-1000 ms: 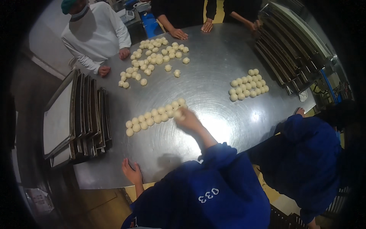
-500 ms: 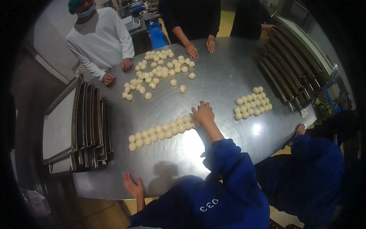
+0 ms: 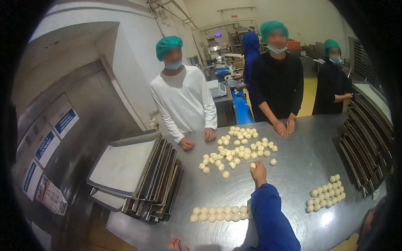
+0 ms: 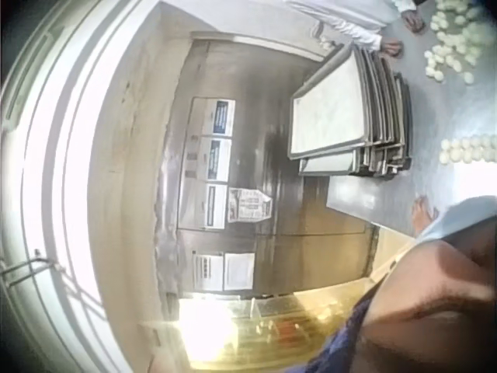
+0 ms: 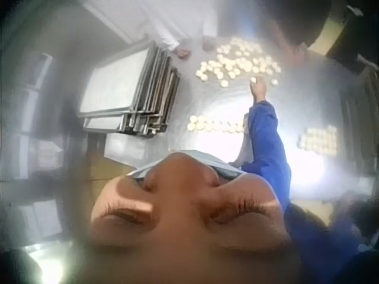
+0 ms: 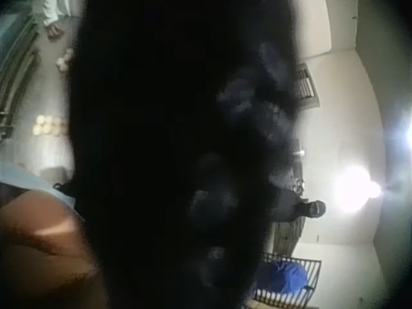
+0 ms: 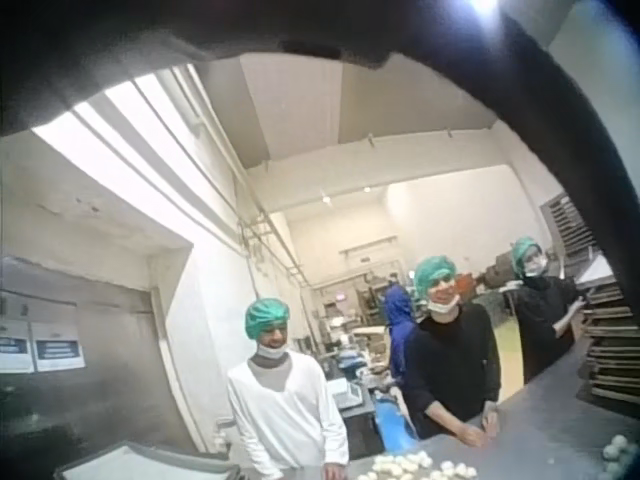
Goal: The person moves small white dough balls by hand on a large metal table, arranging them into rows and groups alongside several other bakery workers.
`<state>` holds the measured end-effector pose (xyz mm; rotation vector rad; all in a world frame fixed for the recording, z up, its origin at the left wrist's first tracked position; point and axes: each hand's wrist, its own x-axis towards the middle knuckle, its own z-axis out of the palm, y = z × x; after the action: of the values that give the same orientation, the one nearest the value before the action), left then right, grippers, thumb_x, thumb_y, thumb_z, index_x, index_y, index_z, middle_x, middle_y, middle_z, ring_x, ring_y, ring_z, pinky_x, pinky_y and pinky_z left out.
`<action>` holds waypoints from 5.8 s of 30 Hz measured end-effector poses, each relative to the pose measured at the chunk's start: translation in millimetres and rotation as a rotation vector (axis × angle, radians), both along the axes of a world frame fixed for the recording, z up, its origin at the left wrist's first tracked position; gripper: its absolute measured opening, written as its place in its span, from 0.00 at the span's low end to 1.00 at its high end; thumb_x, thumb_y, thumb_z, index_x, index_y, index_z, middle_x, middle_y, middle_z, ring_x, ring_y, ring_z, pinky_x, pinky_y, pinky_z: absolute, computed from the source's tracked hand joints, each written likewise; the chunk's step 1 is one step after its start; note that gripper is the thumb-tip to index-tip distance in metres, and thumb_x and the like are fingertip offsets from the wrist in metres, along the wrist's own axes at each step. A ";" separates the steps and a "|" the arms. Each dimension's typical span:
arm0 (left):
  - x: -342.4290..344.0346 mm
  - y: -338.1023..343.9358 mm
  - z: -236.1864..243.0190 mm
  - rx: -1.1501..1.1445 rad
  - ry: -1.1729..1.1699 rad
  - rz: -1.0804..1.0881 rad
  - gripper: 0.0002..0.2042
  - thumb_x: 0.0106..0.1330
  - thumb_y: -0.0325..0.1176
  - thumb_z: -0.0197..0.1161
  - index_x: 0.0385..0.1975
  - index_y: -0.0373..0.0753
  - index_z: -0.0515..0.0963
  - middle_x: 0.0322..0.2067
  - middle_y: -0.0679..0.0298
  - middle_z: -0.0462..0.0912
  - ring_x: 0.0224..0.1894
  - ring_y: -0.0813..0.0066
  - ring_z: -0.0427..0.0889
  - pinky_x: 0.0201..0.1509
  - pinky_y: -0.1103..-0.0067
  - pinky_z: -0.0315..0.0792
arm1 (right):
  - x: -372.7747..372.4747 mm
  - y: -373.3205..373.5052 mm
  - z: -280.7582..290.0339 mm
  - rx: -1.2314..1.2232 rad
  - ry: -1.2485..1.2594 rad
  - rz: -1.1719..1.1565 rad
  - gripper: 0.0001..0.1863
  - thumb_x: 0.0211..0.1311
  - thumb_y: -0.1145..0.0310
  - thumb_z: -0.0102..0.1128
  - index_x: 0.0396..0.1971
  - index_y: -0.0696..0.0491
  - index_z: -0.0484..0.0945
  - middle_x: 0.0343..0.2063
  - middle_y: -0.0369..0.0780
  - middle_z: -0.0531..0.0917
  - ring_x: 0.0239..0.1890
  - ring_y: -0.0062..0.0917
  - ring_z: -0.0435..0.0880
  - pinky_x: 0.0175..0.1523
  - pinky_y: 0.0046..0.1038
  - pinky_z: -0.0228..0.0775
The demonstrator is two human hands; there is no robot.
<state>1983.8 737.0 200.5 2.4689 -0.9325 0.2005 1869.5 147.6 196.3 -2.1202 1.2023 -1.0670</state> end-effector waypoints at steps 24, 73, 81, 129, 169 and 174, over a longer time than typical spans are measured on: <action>-24.4 -80.5 -34.6 -0.014 0.209 -0.924 0.13 0.54 0.31 0.66 0.41 0.40 0.81 0.45 0.55 0.80 0.53 0.50 0.75 0.59 0.60 0.67 | -253.9 339.9 4.1 0.054 0.411 0.766 0.13 0.65 0.58 0.57 0.41 0.50 0.79 0.41 0.37 0.79 0.45 0.27 0.79 0.42 0.36 0.68; -50.1 -110.8 -13.0 -0.167 0.305 -0.746 0.10 0.54 0.25 0.66 0.37 0.36 0.80 0.45 0.52 0.82 0.51 0.50 0.78 0.58 0.64 0.71 | -214.9 330.4 59.9 0.158 0.317 0.469 0.19 0.63 0.65 0.55 0.54 0.53 0.76 0.38 0.44 0.81 0.43 0.39 0.76 0.53 0.39 0.68; -65.5 -109.9 -34.4 -0.104 0.413 -0.828 0.10 0.56 0.26 0.65 0.38 0.35 0.79 0.44 0.50 0.81 0.52 0.50 0.77 0.60 0.63 0.70 | -210.6 331.1 104.0 0.391 0.452 0.568 0.19 0.66 0.64 0.54 0.54 0.53 0.78 0.40 0.48 0.81 0.49 0.40 0.77 0.57 0.41 0.69; -52.9 -114.9 -51.6 -0.255 0.336 -0.668 0.16 0.54 0.26 0.61 0.44 0.38 0.78 0.41 0.53 0.79 0.46 0.52 0.77 0.53 0.61 0.70 | -198.5 341.2 22.3 0.172 -0.001 0.126 0.19 0.58 0.77 0.53 0.52 0.51 0.74 0.42 0.44 0.76 0.45 0.40 0.81 0.51 0.39 0.73; -15.9 -49.3 21.1 -0.095 0.400 -1.158 0.07 0.52 0.30 0.73 0.30 0.42 0.83 0.35 0.62 0.84 0.44 0.59 0.82 0.50 0.68 0.76 | -209.9 394.1 -20.8 0.086 0.337 0.414 0.07 0.51 0.70 0.61 0.31 0.49 0.84 0.34 0.40 0.84 0.48 0.37 0.80 0.55 0.39 0.71; -4.9 -111.3 6.9 -0.246 0.166 -0.943 0.06 0.50 0.29 0.72 0.28 0.43 0.83 0.34 0.63 0.84 0.40 0.60 0.82 0.47 0.67 0.74 | -180.0 351.8 25.1 -0.133 0.267 -0.031 0.05 0.46 0.66 0.64 0.24 0.49 0.80 0.32 0.40 0.80 0.41 0.39 0.77 0.48 0.41 0.67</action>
<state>1978.9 625.7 207.3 1.5771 -1.7394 -0.1987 1689.5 499.5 221.3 -2.4141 1.3202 -0.9198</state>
